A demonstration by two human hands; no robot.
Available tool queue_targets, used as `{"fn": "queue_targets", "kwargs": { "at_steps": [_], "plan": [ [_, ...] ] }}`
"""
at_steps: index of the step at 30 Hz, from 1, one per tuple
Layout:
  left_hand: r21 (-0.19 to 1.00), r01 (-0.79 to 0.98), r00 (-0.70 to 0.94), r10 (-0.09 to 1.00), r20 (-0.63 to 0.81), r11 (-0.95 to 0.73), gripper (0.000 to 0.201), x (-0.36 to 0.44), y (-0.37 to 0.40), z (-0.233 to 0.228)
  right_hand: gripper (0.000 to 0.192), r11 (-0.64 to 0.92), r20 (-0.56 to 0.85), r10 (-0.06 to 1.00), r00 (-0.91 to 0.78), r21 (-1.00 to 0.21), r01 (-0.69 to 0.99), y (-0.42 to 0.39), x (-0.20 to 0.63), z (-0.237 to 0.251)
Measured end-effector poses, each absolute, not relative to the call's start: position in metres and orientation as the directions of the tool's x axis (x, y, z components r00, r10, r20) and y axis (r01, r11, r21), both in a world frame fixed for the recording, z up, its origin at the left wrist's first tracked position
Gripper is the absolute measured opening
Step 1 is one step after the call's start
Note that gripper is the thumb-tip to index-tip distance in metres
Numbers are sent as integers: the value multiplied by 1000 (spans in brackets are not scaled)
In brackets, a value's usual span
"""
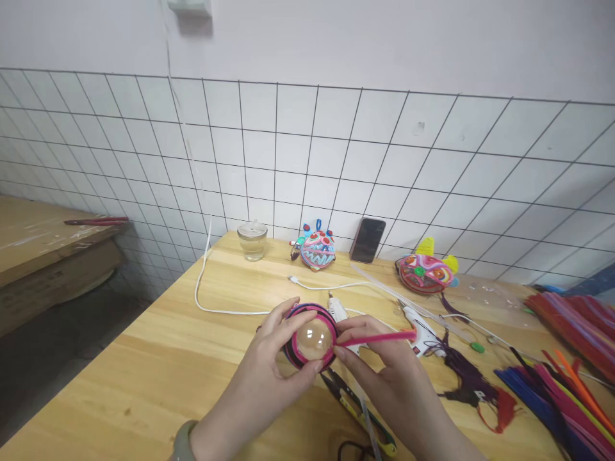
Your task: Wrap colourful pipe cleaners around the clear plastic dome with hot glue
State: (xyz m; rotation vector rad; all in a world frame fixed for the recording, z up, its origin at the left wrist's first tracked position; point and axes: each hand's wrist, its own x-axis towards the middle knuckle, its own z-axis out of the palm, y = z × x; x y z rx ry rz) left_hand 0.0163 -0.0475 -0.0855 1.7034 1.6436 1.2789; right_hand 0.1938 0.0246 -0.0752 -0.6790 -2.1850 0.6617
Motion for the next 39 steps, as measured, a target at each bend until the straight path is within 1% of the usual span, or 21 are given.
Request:
{"fn": "queue_targets", "kwargs": {
  "at_steps": [4, 8, 13, 18, 24, 27, 30, 36, 39],
  "plan": [
    [817, 545, -131, 943, 306, -190, 52, 16, -47, -83, 7, 693, 488, 682, -546, -669, 269, 24, 193, -74],
    [804, 563, -123, 942, 313, -193, 53, 16, -48, -85, 8, 677, 469, 696, -543, -680, 281, 25, 193, -76],
    [798, 574, -107, 949, 297, -186, 52, 17, -49, -84, 5, 637, 425, 728, -538, -709, 301, 26, 194, -76],
    [789, 581, -94, 946, 310, -201, 54, 15, -49, -85, 3, 640, 418, 723, -550, -705, 305, 28, 196, -76],
    [771, 594, -63, 943, 327, -228, 54, 13, -49, -86, 6, 629, 385, 733, -561, -697, 344, 29, 197, -77],
    [777, 591, -51, 952, 303, -216, 56, 12, -50, -86, 7, 577, 322, 753, -574, -743, 340, 29, 197, -75],
    [784, 585, -37, 959, 279, -206, 58, 11, -50, -84, 10, 517, 276, 765, -582, -802, 299, 28, 195, -72],
    [811, 551, 8, 972, 233, -199, 65, 7, -51, -82, 23, 386, 181, 771, -610, -895, 223, 28, 196, -73],
    [858, 480, 14, 979, 203, -184, 69, 4, -52, -83, 26, 255, 79, 746, -661, -951, 175, 27, 197, -74]
  ]
}}
